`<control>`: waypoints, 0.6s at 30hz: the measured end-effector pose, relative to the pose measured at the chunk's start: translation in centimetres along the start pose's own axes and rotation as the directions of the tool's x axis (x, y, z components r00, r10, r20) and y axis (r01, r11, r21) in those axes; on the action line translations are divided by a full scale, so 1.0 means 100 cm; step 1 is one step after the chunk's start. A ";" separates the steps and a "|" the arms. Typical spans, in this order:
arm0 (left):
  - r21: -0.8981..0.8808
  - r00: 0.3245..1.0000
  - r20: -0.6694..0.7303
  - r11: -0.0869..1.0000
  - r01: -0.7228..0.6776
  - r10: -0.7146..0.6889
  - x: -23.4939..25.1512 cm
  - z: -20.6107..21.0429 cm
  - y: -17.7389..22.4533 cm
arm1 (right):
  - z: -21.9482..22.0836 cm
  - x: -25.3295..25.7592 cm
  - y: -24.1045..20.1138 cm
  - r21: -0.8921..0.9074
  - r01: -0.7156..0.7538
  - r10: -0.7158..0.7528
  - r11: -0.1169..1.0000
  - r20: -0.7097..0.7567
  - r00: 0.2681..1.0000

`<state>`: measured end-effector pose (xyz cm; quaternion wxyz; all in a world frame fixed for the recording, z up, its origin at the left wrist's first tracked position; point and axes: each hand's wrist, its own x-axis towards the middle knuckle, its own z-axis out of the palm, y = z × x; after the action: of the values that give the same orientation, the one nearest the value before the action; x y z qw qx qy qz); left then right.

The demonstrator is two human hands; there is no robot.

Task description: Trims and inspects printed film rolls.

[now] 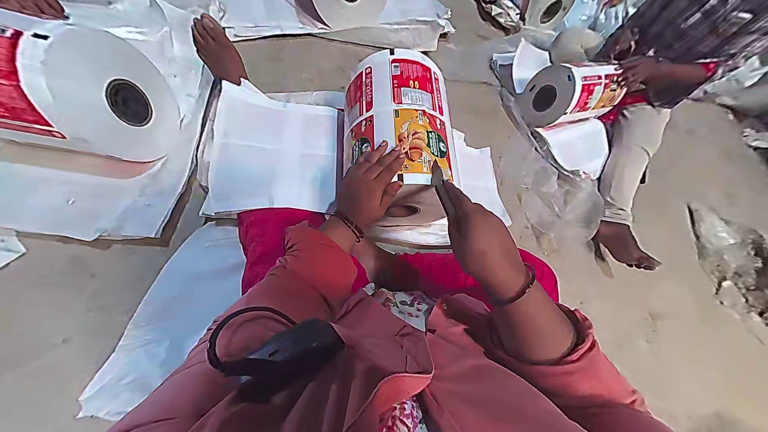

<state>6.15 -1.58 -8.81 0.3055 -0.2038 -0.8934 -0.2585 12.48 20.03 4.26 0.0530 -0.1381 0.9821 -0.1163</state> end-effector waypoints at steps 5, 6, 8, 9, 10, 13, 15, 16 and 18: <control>-0.006 1.000 -0.004 1.000 -0.008 0.008 0.000 0.000 -0.001 | -0.006 0.000 -0.005 -0.051 0.000 0.002 0.999 0.046 0.999; -0.008 1.000 -0.005 1.000 -0.008 0.008 0.000 -0.001 -0.001 | -0.009 0.000 -0.005 -0.047 0.009 -0.007 0.999 0.053 0.999; -0.012 1.000 -0.008 1.000 -0.004 0.004 0.000 -0.001 -0.001 | -0.014 -0.001 -0.007 -0.073 0.023 -0.017 0.997 0.073 0.997; -0.011 1.000 -0.008 1.000 -0.003 0.003 0.000 -0.001 0.000 | -0.017 -0.002 -0.009 -0.099 0.022 -0.012 0.995 0.102 0.995; -0.010 1.000 -0.005 1.000 0.001 -0.001 -0.001 -0.002 0.001 | -0.020 -0.002 -0.010 -0.125 0.021 -0.004 0.992 0.132 0.991; -0.018 1.000 0.002 1.000 0.004 -0.004 0.000 -0.003 0.002 | -0.028 -0.012 -0.008 -0.163 0.067 -0.033 0.984 0.206 0.978; -0.038 1.000 0.003 0.999 0.004 -0.004 -0.001 -0.004 0.001 | -0.028 -0.025 -0.001 -0.128 0.096 -0.056 0.987 0.289 0.956; -0.051 1.000 0.010 0.999 0.007 -0.006 -0.002 -0.005 0.000 | -0.025 -0.032 0.002 -0.094 0.079 -0.044 0.992 0.328 0.944; -0.068 1.000 0.011 0.998 0.017 -0.017 -0.003 -0.005 0.000 | -0.016 -0.040 0.016 -0.004 0.028 -0.026 1.000 0.253 0.967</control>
<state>6.58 -1.93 -8.62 0.2916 -0.2079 -0.8874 -0.2904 15.63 22.98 5.76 0.1759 -0.1652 0.9658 -0.0948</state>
